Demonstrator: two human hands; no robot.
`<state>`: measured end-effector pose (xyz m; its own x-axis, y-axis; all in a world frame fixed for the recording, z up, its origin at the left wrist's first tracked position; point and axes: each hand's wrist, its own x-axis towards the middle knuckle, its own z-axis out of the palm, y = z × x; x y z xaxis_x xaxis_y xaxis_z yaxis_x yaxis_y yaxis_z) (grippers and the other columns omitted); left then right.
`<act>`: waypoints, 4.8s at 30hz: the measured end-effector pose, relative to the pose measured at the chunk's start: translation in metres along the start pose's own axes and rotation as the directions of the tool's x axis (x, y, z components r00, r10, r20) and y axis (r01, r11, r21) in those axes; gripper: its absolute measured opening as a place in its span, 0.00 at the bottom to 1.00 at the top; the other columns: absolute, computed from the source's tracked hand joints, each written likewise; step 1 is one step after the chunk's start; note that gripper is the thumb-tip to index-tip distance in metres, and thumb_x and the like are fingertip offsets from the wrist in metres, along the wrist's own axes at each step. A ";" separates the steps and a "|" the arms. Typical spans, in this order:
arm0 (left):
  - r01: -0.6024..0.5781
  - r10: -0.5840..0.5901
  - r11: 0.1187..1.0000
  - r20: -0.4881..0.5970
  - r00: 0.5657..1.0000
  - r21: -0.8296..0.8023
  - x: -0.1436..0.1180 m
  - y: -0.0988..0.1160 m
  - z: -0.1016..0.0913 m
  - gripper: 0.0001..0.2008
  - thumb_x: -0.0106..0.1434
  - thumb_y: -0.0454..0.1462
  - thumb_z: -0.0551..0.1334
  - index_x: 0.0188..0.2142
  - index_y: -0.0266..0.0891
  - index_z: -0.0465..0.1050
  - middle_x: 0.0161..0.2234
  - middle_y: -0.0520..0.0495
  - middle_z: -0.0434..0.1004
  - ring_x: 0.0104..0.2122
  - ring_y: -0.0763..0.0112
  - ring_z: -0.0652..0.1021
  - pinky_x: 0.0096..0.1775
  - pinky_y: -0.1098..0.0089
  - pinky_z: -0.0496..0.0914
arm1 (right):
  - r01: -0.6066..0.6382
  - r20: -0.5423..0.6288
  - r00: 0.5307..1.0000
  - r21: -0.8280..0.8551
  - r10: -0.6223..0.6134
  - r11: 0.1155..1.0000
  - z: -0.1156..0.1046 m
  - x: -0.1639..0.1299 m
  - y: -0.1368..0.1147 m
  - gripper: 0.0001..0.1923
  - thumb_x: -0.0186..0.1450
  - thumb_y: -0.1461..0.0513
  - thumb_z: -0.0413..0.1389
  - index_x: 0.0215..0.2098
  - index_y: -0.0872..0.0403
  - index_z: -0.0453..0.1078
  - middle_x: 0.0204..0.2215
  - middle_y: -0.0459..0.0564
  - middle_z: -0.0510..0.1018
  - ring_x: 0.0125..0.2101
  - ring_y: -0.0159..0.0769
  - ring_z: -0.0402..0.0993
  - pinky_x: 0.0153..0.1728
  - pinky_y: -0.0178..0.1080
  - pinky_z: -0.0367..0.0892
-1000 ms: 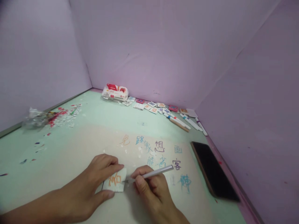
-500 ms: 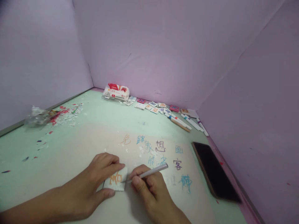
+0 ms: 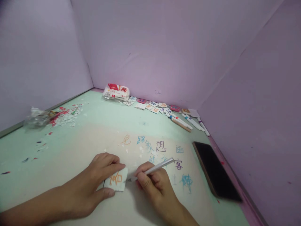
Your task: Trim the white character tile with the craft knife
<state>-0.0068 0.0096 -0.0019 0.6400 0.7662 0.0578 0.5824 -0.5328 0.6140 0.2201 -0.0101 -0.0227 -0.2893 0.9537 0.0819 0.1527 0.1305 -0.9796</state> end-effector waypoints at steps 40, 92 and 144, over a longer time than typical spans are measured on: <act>0.080 -0.050 0.976 -0.148 0.988 0.200 -0.011 -0.007 0.001 0.29 0.52 0.39 0.66 0.54 0.40 0.64 0.47 0.42 0.68 0.46 0.54 0.67 0.49 0.54 0.62 | -0.185 -0.149 0.974 -0.082 0.171 0.979 -0.007 0.003 -0.016 0.07 0.63 0.56 0.53 0.33 0.52 0.63 0.25 0.44 0.76 0.20 0.29 0.68 0.23 0.32 0.62; 0.183 -0.186 0.982 -0.117 0.975 -0.039 -0.007 -0.007 0.010 0.28 0.46 0.35 0.67 0.50 0.41 0.70 0.49 0.43 0.66 0.50 0.52 0.65 0.53 0.53 0.62 | 0.190 0.057 0.960 -0.849 -0.273 0.493 0.015 0.010 -0.010 0.14 0.62 0.63 0.49 0.19 0.53 0.66 0.18 0.45 0.69 0.18 0.29 0.64 0.20 0.34 0.51; 0.191 -0.187 0.982 -0.154 0.970 0.011 -0.008 -0.010 0.011 0.31 0.43 0.36 0.71 0.49 0.43 0.70 0.49 0.43 0.66 0.50 0.52 0.65 0.53 0.53 0.61 | 0.122 -0.006 0.979 -0.780 -0.202 0.614 0.016 -0.001 -0.007 0.13 0.63 0.61 0.48 0.22 0.53 0.68 0.21 0.46 0.70 0.20 0.30 0.65 0.21 0.33 0.54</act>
<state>-0.0120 0.0048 -0.0176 0.4350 0.8983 0.0622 0.6993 -0.3805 0.6051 0.2043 -0.0163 -0.0188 -0.3086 0.9092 0.2794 0.7952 0.4078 -0.4487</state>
